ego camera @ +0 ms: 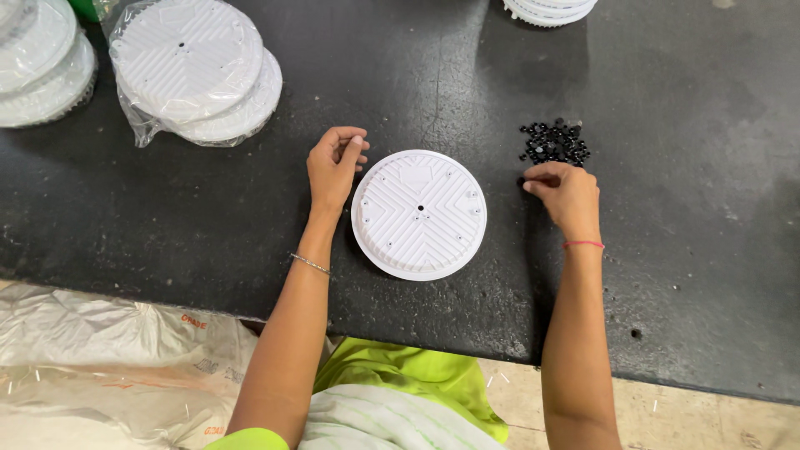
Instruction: The person unwraps plastic film from a white round plastic cover, seats the cover onto a white plastic base, and presses small black plastic clips around the rim to fasten the two parts together. They then wrap the assembled unit in plastic film and set it with other finished units on the work table.
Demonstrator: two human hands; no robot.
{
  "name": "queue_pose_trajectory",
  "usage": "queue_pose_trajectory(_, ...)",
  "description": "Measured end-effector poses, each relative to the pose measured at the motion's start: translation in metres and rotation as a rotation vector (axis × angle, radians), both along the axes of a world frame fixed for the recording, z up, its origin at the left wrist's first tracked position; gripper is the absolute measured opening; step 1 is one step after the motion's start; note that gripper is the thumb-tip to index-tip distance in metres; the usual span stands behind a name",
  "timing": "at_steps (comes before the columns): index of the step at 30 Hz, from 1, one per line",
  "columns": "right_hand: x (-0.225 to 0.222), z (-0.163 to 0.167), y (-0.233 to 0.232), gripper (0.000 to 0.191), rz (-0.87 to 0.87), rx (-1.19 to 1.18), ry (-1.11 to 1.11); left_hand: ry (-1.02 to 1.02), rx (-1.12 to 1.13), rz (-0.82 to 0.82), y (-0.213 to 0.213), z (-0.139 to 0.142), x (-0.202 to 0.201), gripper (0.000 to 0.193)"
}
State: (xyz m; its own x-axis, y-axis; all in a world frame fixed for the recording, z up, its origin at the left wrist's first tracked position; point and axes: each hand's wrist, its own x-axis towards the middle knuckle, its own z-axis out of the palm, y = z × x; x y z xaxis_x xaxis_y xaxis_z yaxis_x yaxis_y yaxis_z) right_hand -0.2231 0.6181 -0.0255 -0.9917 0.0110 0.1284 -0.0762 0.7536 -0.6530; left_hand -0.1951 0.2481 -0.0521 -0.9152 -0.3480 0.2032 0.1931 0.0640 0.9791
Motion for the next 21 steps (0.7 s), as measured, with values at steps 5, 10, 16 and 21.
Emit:
queue_pose_trajectory(5, 0.003, 0.001, -0.004, 0.023, 0.022, 0.093, 0.022, 0.007, -0.008, 0.006, -0.001, -0.005, -0.002, 0.014)
queue_pose_trajectory(10, 0.01, 0.014, -0.018, 0.02, 0.126, -0.05, 0.166, 0.038, 0.01, 0.019, -0.002, -0.012, -0.005, 0.013)
queue_pose_trajectory(16, 0.037, 0.055, -0.07, 0.022, 0.512, -0.413, 0.002, 0.032, 0.016, 0.02, -0.002, -0.018, -0.008, 0.013)
queue_pose_trajectory(21, 0.057, 0.084, -0.122, 0.021, 0.67, -0.116, -0.062, 0.037, 0.028, 0.019, -0.007, -0.019, -0.006, 0.013)
